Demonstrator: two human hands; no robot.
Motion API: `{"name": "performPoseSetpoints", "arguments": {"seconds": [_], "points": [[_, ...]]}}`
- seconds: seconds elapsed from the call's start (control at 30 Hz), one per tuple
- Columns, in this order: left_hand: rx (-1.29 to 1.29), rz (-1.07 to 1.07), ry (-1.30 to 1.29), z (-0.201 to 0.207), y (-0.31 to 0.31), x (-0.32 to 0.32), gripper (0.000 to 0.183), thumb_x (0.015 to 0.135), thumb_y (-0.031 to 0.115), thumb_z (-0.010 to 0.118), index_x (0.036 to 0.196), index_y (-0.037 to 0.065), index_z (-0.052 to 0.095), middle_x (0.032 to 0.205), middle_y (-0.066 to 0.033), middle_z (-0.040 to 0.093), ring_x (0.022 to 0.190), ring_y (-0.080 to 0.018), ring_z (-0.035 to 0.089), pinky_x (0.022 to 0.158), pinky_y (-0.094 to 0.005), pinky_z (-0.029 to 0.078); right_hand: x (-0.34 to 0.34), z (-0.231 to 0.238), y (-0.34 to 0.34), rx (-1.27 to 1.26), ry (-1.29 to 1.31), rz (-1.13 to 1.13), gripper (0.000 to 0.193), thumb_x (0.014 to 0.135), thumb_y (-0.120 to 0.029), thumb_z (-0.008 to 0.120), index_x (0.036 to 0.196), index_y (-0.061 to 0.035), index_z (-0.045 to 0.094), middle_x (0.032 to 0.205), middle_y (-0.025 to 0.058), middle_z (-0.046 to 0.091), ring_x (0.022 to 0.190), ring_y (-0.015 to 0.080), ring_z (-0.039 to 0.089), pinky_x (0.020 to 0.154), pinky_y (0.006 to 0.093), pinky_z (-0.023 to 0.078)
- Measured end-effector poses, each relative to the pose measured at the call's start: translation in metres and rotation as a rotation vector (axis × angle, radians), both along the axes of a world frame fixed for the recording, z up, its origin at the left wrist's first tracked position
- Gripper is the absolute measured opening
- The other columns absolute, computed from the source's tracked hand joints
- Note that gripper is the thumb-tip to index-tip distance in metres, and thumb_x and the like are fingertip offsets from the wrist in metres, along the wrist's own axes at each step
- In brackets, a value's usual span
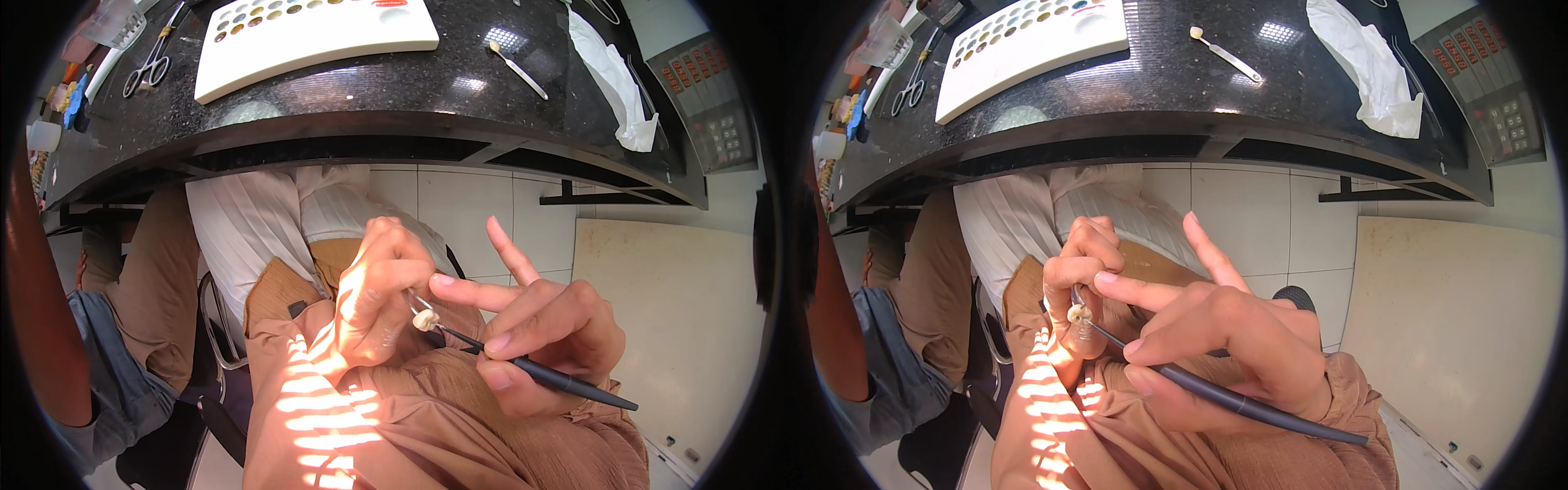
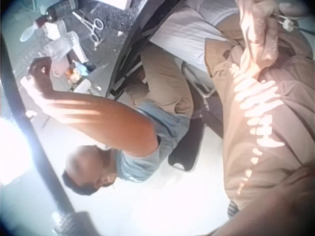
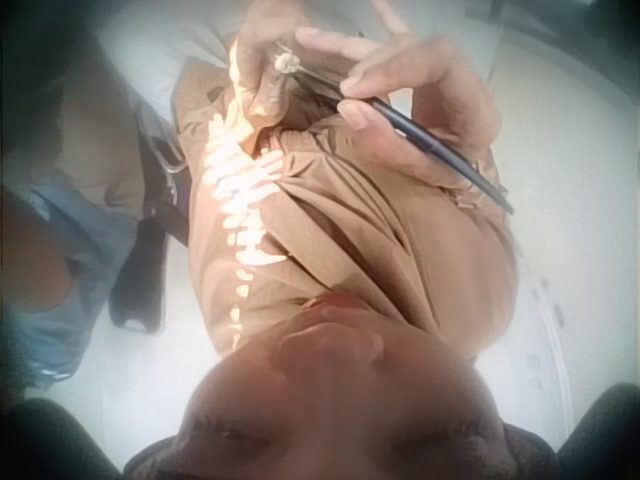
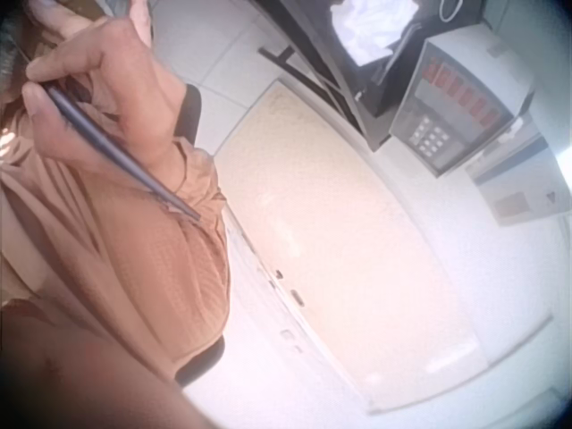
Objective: The person paints a small, tooth-shaped object using a fine brush and a palette of colors. They repeatedly dip the brush into the palette and apply paint to the object, occasionally wiping the brush on a tissue. The person also picks up a second similar object to compare or work on it.
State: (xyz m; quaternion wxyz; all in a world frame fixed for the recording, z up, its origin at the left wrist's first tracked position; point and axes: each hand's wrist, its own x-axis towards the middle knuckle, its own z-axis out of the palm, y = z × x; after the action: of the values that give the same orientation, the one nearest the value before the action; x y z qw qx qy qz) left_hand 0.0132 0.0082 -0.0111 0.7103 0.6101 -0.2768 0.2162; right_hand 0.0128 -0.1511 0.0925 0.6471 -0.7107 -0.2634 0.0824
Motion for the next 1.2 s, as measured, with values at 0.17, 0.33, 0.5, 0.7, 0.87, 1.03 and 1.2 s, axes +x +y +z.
{"name": "performPoseSetpoints", "arguments": {"seconds": [0.17,0.33,0.5,0.7,0.87,1.03,1.2], "points": [[-0.008,-0.014,-0.01,0.0004,-0.0005,0.001,0.014,0.086,0.008,0.04,0.093,0.003,0.051,0.074,-0.0068,0.049,0.063,-0.0191,0.039,0.065,-0.0353,0.031,-0.0014,0.0037,-0.0005,0.004,0.033,-0.02,0.018,0.075,-0.006,0.064,0.081,-0.0054,0.047,0.067,0.0046,0.058,0.088,0.0398,0.062,0.099,0.0672,0.004],[-0.018,-0.003,-0.004,-0.0001,-0.0002,-0.0006,0.014,0.087,0.009,0.041,0.092,0.003,0.051,0.073,-0.0066,0.049,0.063,-0.019,0.039,0.065,-0.0351,0.031,-0.0008,0.0018,0.0008,0.005,0.014,0.003,0.019,0.075,-0.005,0.064,0.083,-0.0053,0.046,0.067,0.0041,0.058,0.089,0.0399,0.062,0.099,0.0673,0.003],[-0.025,-0.014,-0.013,-0.0012,-0.0017,0.0014,0.014,0.085,0.008,0.041,0.092,0.003,0.051,0.073,-0.007,0.05,0.063,-0.0192,0.04,0.065,-0.0352,0.031,-0.0009,0.0035,-0.0003,0.009,0.035,-0.01,0.019,0.075,-0.004,0.063,0.083,-0.0054,0.046,0.069,0.0042,0.058,0.089,0.04,0.062,0.099,0.0672,0.003],[-0.018,0.015,-0.003,0.0022,0.0002,-0.0018,0.014,0.083,0.005,0.041,0.092,0.003,0.051,0.073,-0.0075,0.05,0.063,-0.0195,0.04,0.065,-0.0355,0.031,0.0,0.0053,0.0015,-0.02,0.005,0.021,0.019,0.076,-0.005,0.064,0.084,-0.006,0.046,0.069,0.0039,0.058,0.089,0.0398,0.062,0.099,0.0674,0.004],[-0.015,-0.011,-0.005,-0.0012,-0.0014,0.0024,0.015,0.082,0.004,0.041,0.092,0.002,0.052,0.073,-0.0076,0.049,0.063,-0.0195,0.04,0.064,-0.0354,0.031,0.001,0.0028,-0.0003,-0.006,0.005,-0.002,0.019,0.076,-0.004,0.063,0.084,-0.0058,0.046,0.069,0.004,0.058,0.089,0.0392,0.062,0.099,0.0672,0.004],[-0.012,-0.002,0.009,0.0015,0.0,0.0008,0.015,0.081,0.002,0.042,0.092,0.002,0.052,0.073,-0.0075,0.049,0.063,-0.0194,0.039,0.064,-0.0351,0.031,0.0012,0.0008,0.001,-0.015,-0.035,0.012,0.02,0.077,-0.005,0.063,0.086,-0.006,0.046,0.066,0.004,0.056,0.089,0.0391,0.062,0.099,0.0674,0.005],[-0.036,0.011,0.004,0.0009,-0.002,0.0001,0.015,0.079,0.002,0.043,0.092,0.002,0.052,0.073,-0.0075,0.049,0.063,-0.0194,0.039,0.065,-0.0351,0.03,0.0013,0.0035,0.0018,0.0,-0.003,0.002,0.019,0.076,-0.004,0.063,0.085,-0.0058,0.046,0.065,0.0036,0.056,0.089,0.0388,0.062,0.099,0.0674,0.006]]}}
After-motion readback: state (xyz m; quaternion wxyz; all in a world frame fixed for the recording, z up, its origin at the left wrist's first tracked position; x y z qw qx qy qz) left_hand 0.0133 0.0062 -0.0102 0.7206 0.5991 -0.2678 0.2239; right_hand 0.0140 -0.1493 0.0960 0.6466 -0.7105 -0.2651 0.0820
